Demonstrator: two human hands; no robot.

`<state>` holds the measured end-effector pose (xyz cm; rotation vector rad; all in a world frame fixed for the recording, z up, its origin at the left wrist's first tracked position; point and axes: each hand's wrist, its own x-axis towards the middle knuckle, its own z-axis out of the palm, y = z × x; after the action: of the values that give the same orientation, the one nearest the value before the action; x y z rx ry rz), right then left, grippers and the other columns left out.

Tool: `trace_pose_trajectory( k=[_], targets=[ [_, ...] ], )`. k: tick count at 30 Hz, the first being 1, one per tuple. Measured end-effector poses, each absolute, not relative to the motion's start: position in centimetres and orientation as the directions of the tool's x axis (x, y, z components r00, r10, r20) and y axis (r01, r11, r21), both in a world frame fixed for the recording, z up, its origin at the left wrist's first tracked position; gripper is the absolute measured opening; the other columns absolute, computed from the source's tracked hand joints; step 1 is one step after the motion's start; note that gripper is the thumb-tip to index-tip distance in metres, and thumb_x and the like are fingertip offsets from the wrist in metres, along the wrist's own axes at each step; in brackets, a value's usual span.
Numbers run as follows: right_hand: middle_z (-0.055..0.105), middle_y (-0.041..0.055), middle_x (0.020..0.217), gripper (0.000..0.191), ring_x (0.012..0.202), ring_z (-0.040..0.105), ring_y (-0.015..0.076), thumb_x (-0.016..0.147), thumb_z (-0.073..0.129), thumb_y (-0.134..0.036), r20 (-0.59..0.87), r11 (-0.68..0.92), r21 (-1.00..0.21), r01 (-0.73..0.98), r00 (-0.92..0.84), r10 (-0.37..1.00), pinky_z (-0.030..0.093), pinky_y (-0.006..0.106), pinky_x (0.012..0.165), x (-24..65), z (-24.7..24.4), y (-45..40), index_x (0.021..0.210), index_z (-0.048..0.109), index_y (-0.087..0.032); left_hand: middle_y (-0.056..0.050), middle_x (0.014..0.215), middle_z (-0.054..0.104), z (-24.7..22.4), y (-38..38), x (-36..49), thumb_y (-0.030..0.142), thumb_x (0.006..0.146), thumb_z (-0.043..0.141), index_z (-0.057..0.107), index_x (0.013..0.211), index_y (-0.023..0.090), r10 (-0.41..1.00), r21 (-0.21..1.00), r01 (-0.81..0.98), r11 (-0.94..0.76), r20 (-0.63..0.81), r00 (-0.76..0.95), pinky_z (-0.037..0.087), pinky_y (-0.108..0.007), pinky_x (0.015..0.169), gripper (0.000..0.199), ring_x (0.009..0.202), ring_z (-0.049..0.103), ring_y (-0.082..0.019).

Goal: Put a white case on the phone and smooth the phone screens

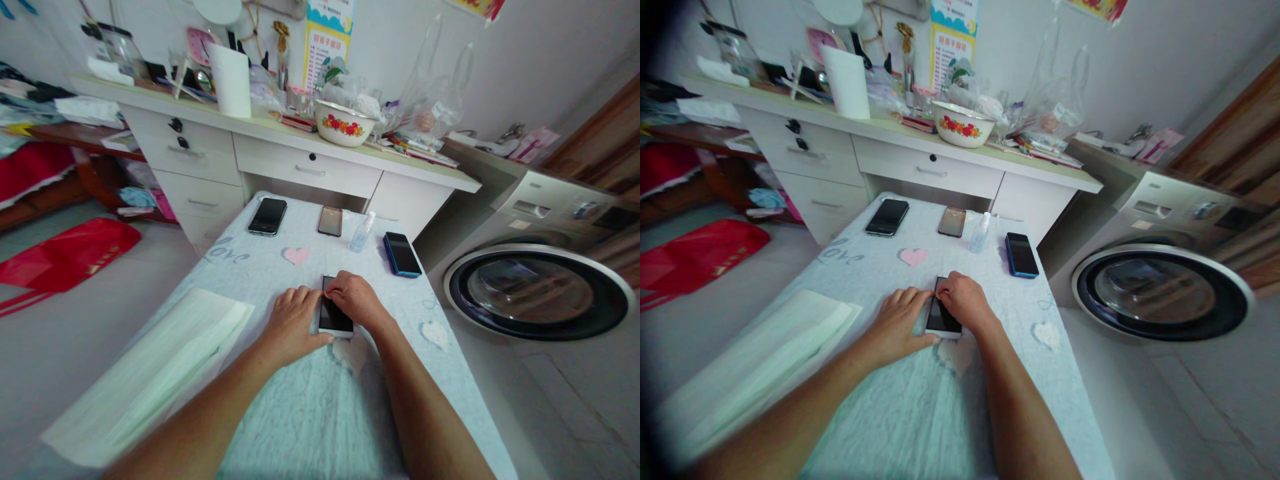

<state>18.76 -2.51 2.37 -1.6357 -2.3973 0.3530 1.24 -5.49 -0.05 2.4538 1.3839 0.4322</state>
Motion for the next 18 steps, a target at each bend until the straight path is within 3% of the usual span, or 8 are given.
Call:
trace_pose_trajectory(
  k=[10,18],
  targets=[
    [0.061,0.0046,0.093,0.022,0.084,0.057,0.014,0.09,0.047,-0.025,0.094,0.12,-0.203,0.972,-0.102,0.99,0.037,0.022,0.071,19.7,1.6,-1.9,0.094,0.069,-0.022,-0.008,0.113,0.051,-0.4,-5.5,1.1,0.055,0.067,0.064,0.041,0.126,0.023,0.855,0.388,0.769,-0.507,0.12,0.504,0.034,-0.041,0.09,0.071,0.105,0.044,-0.028],
    [0.061,0.0057,0.092,0.025,0.083,0.057,0.0147,0.089,0.044,-0.024,0.118,0.023,-0.18,0.983,-0.001,0.993,0.036,0.023,0.07,20.5,1.6,-1.9,0.09,0.069,-0.021,-0.007,0.115,0.05,-0.4,-5.4,1.1,0.054,0.067,0.065,0.041,0.127,0.024,0.865,0.396,0.777,-0.489,0.107,0.49,0.033,-0.04,0.092,0.071,0.106,0.044,-0.028]
  ],
)
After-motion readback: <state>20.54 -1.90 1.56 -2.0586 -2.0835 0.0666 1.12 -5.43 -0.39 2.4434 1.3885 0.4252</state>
